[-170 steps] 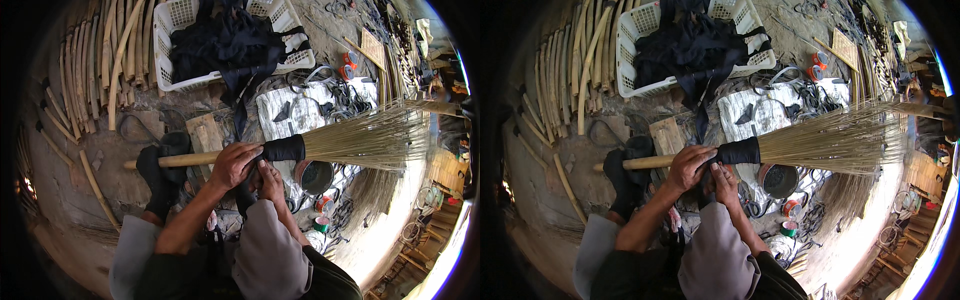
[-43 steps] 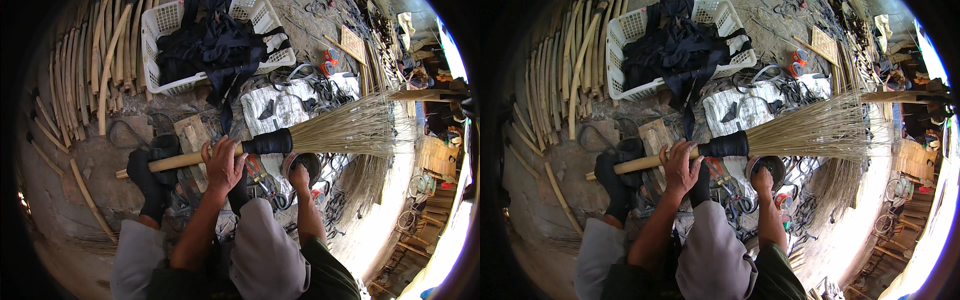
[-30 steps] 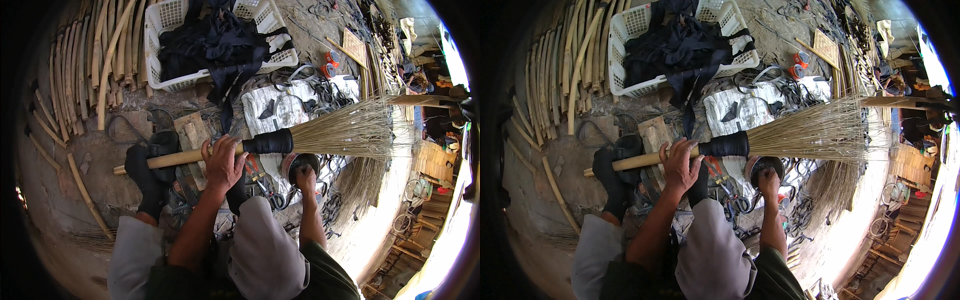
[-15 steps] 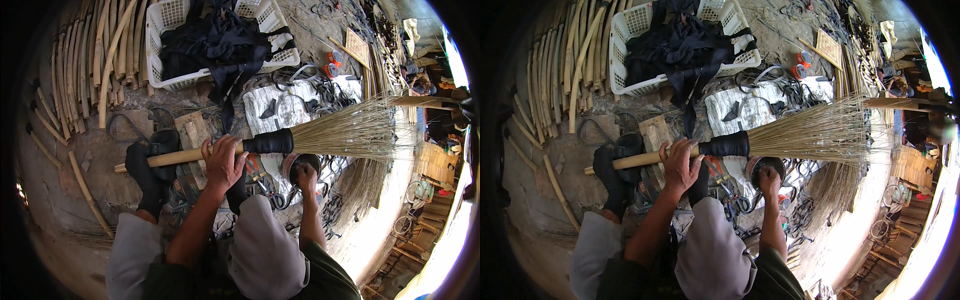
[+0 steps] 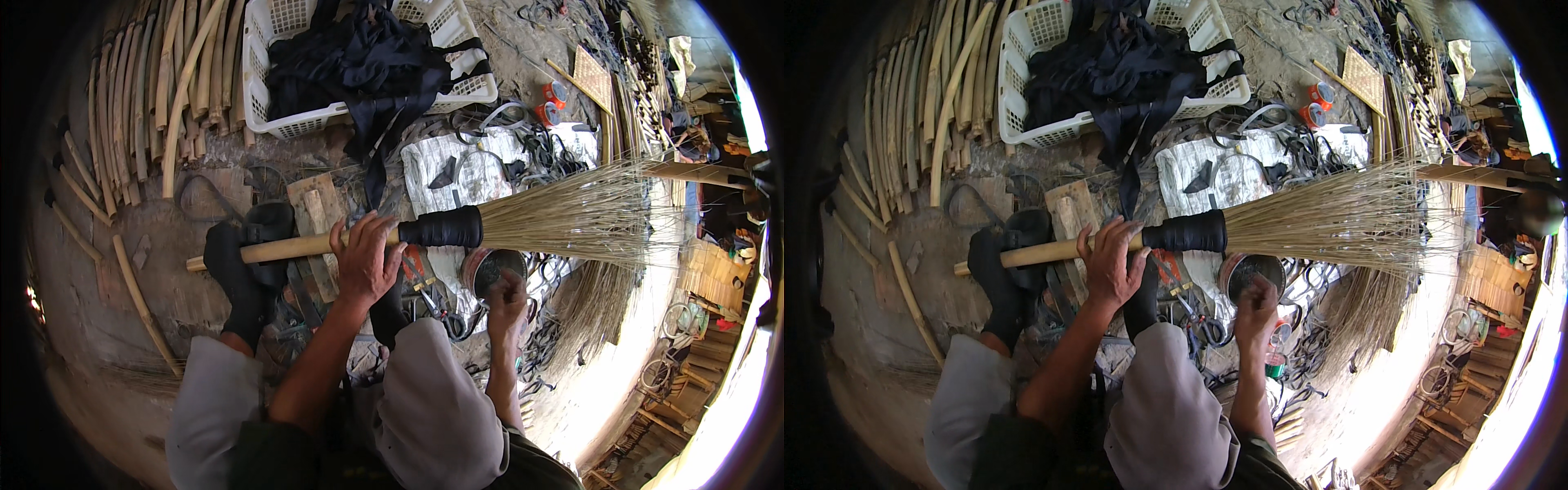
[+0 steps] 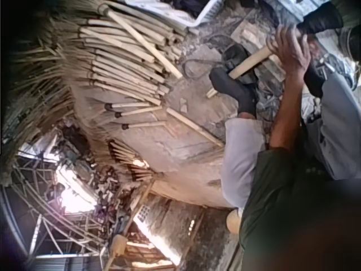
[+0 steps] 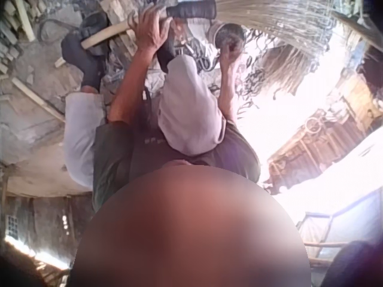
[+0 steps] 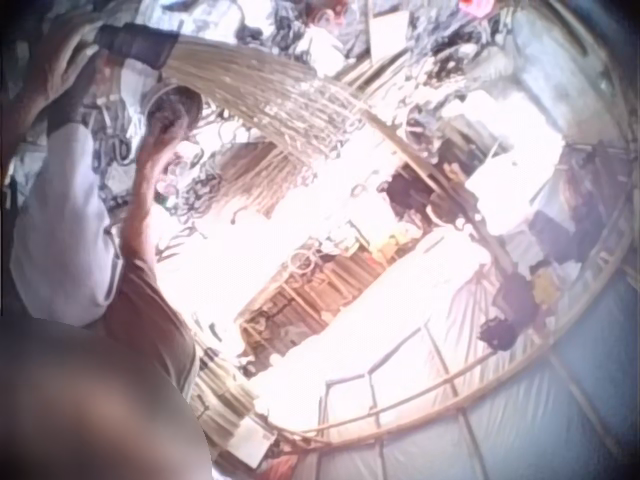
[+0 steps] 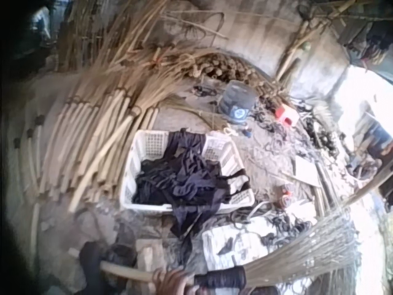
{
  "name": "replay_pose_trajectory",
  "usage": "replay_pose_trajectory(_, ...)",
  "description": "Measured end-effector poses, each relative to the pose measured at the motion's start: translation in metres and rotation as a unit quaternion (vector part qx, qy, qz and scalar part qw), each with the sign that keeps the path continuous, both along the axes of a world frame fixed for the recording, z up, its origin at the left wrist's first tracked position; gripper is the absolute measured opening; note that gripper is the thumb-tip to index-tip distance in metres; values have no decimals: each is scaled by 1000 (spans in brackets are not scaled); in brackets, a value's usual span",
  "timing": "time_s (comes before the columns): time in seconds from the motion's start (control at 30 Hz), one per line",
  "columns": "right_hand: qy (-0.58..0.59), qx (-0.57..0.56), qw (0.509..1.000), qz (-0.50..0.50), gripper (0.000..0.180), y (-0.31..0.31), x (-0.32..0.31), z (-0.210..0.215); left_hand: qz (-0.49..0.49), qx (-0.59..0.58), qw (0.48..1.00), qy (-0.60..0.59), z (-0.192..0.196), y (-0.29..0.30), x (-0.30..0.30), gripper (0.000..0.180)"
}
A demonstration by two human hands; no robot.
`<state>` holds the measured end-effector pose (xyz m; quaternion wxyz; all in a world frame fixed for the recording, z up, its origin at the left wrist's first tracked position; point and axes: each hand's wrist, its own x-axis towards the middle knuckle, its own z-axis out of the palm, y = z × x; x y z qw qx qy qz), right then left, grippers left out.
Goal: The person sits on the floor and wraps black fabric tightly around the junction of a broom's bristles and handle. They use scissors to trim excess fabric and then place the finished broom among others. The person repeats the process on a second broom.
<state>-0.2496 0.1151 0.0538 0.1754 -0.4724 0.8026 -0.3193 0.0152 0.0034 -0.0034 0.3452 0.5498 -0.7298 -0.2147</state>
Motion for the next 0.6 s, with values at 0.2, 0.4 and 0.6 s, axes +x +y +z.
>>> replay_pose_trajectory(0.2,-70,-2,992,102,29,-38,77,21,-7,1,1000,10,0,1,1,41)
replay_pose_trajectory(0.4,51,108,991,-56,20,-12,12,5,-3,11,1000,13,1,-1,2,43)
replay_pose_trajectory(0.6,143,271,948,85,36,-2,-61,-69,-8,-4,1000,-4,-2,0,0,48)
